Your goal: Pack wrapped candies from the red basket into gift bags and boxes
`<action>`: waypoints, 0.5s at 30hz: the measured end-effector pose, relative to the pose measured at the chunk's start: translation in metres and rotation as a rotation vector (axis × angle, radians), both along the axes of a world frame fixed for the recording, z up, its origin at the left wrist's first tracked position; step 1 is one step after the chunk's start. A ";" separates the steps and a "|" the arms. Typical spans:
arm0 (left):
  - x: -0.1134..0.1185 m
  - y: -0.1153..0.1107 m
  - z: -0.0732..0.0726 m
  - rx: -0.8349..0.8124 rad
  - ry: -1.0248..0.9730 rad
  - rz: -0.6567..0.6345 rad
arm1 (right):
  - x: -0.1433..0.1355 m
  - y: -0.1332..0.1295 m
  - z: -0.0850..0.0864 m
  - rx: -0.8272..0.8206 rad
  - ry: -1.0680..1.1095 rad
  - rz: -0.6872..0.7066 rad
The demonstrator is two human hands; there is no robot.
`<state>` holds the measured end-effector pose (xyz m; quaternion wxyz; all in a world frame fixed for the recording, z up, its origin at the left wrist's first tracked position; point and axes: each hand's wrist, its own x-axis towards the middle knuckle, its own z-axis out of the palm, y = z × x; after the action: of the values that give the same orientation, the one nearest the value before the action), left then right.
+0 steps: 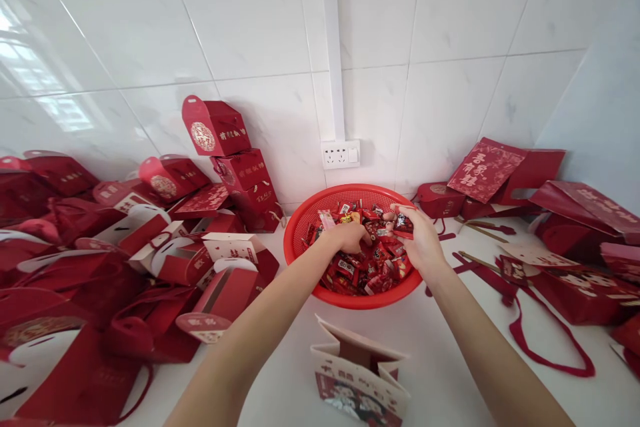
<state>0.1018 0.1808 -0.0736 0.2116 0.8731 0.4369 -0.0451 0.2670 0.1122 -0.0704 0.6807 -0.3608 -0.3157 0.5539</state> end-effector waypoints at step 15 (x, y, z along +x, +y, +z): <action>0.002 -0.002 0.002 -0.227 0.004 -0.092 | 0.000 -0.001 0.002 -0.013 0.000 -0.008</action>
<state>0.1034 0.1787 -0.0716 0.3060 0.8625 0.3889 -0.1055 0.2668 0.1112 -0.0684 0.6805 -0.3664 -0.3108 0.5533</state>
